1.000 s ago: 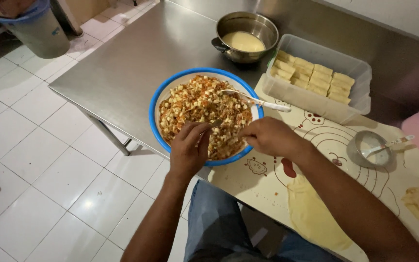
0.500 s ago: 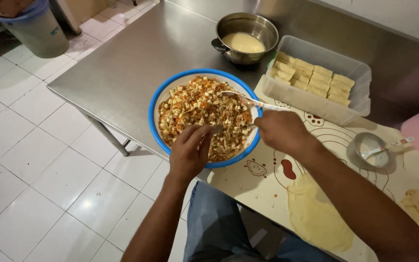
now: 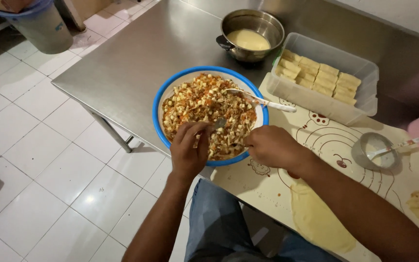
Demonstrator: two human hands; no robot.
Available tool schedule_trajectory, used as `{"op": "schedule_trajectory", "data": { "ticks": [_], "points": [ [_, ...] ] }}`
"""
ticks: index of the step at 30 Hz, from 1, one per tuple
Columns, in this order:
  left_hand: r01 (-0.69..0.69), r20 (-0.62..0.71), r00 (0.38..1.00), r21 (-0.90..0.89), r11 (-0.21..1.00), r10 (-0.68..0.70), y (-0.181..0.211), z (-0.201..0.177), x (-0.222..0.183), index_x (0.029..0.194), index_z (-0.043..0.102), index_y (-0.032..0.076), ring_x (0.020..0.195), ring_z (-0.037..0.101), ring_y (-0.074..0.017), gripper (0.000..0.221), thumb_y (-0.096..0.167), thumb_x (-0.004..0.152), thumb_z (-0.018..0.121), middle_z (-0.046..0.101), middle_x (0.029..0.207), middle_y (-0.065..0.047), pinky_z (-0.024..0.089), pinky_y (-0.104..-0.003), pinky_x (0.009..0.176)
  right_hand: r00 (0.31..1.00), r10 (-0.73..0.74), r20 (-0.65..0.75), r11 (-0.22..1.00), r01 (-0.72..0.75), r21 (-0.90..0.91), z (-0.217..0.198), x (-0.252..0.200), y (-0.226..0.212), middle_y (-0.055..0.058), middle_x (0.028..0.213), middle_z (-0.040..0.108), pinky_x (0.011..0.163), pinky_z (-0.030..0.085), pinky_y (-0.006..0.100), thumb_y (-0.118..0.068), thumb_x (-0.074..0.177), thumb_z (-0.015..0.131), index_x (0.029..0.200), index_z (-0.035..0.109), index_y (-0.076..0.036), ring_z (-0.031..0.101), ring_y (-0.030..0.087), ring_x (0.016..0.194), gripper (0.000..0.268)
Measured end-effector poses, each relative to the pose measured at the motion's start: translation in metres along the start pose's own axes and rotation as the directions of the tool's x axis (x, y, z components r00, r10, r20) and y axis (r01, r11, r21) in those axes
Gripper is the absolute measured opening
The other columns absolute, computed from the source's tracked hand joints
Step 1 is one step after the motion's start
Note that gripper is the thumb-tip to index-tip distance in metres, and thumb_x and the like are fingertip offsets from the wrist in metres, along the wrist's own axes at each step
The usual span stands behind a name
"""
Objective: Preparing pastries by scooping filling onto dough sheets and folding them into rolls.
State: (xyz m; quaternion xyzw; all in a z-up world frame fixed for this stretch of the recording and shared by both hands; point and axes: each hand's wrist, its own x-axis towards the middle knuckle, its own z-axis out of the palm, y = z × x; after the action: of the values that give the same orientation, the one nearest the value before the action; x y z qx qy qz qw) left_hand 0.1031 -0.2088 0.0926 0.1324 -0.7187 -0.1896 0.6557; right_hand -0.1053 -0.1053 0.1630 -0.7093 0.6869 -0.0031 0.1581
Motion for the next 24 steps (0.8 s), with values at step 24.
{"op": "schedule_trajectory", "data": {
  "ticks": [24],
  "points": [
    [0.157, -0.523, 0.751, -0.452, 0.878, -0.404, 0.016, -0.054, 0.011, 0.106, 0.060, -0.003, 0.103, 0.075, -0.0299, 0.014, -0.014, 0.099, 0.059, 0.064, 0.112, -0.016, 0.068, -0.033, 0.083, 0.987, 0.142, -0.075, 0.522, -0.010, 0.853, 0.002, -0.001, 0.011, 0.014, 0.054, 0.060, 0.041, 0.038, 0.027, -0.003, 0.084, 0.069, 0.104, 0.080, 0.008, 0.049, 0.015, 0.044, 0.025]
  ]
}}
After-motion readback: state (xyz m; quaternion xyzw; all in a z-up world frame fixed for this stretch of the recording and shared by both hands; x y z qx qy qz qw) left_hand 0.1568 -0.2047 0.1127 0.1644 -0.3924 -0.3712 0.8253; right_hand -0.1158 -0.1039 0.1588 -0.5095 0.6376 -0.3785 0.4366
